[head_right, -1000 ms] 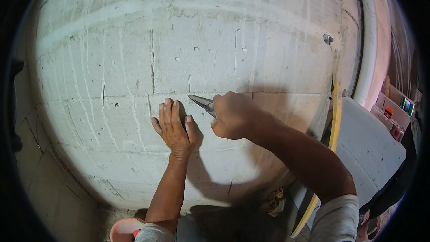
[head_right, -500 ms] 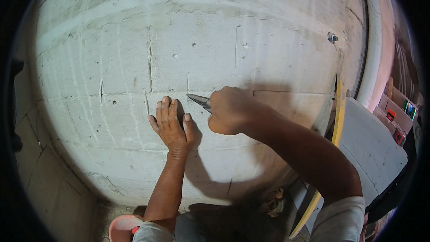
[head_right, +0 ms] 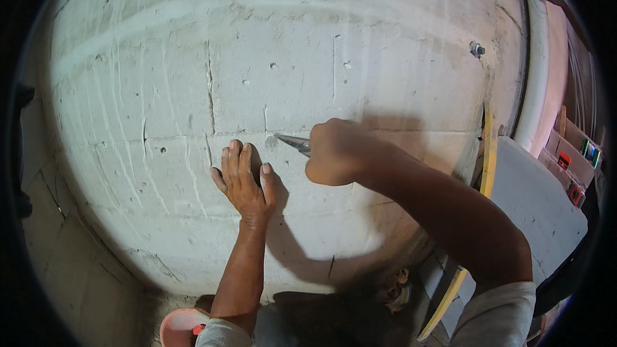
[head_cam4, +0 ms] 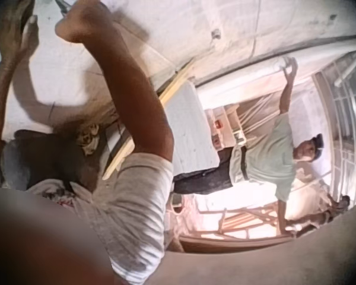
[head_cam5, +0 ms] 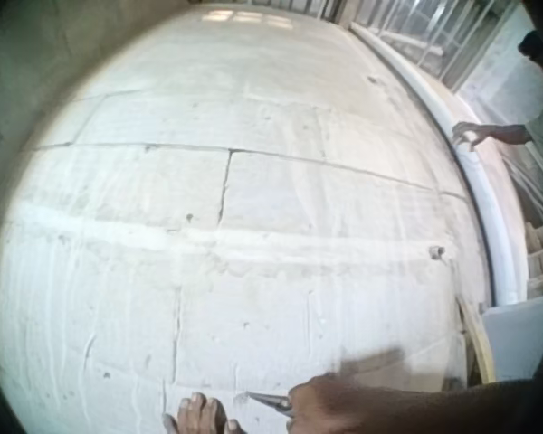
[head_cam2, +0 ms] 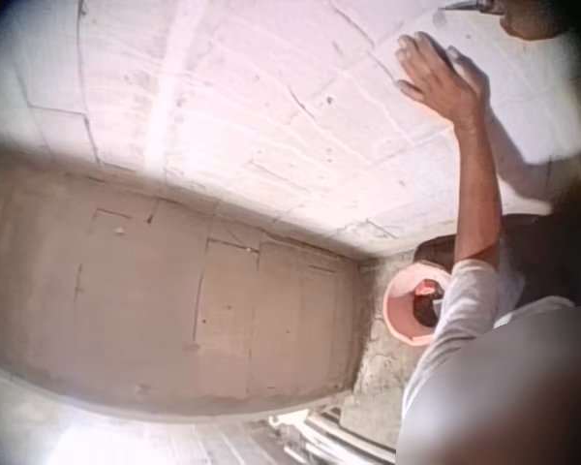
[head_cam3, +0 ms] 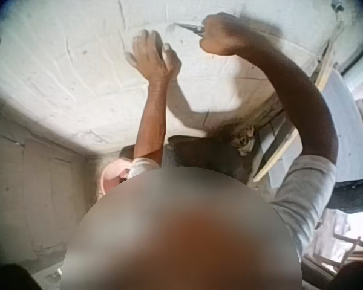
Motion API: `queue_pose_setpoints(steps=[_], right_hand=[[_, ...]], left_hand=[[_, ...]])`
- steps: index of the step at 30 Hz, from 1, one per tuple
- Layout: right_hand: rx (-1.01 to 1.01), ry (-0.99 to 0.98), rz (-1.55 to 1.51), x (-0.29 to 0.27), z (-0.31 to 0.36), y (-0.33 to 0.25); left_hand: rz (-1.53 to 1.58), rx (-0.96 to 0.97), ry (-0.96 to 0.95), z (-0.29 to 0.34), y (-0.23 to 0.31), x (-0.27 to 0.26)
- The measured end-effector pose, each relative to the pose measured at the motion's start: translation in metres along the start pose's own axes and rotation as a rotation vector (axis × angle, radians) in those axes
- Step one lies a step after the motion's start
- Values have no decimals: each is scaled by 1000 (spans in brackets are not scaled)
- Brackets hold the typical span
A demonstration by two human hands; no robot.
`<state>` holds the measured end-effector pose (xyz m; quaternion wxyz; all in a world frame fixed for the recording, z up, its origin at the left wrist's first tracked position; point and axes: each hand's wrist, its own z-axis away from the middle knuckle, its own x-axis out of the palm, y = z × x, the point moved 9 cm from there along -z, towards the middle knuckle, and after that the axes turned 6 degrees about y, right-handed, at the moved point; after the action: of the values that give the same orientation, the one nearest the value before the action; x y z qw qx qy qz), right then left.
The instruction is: The person uses a yellow spirit level to check the wall's horizontal alignment, then uses pliers to mark points on the wall. They then use a tape measure to measure vertical distances and mark additional points on the wall with a pencil.
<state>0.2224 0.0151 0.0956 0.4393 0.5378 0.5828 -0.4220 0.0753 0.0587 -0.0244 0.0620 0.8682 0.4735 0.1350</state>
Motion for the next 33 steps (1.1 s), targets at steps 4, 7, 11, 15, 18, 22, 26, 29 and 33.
queue_pose_setpoints(steps=[4,7,11,15,18,22,26,29,33], right_hand=[[57,15,-20,-2,6,34],[52,5,57,1,14,61],[11,163,58,-1,29,69],[-23,147,-45,7,26,43],[-72,101,-29,13,11,8],[-44,32,-5,14,3,-13],[-73,36,-8,5,4,-17],[-82,32,-10,4,6,-1],[-29,46,26,9,8,38]], left_hand=[[-21,-10,-42,4,-1,4],[-10,-5,-56,5,-2,7],[-18,10,-33,6,-1,8],[-19,10,-8,6,0,8],[-38,21,-26,5,1,7],[-10,11,-25,4,1,7],[-60,11,-35,4,1,8],[-48,20,-56,4,2,11],[-48,51,-15,4,3,7]])
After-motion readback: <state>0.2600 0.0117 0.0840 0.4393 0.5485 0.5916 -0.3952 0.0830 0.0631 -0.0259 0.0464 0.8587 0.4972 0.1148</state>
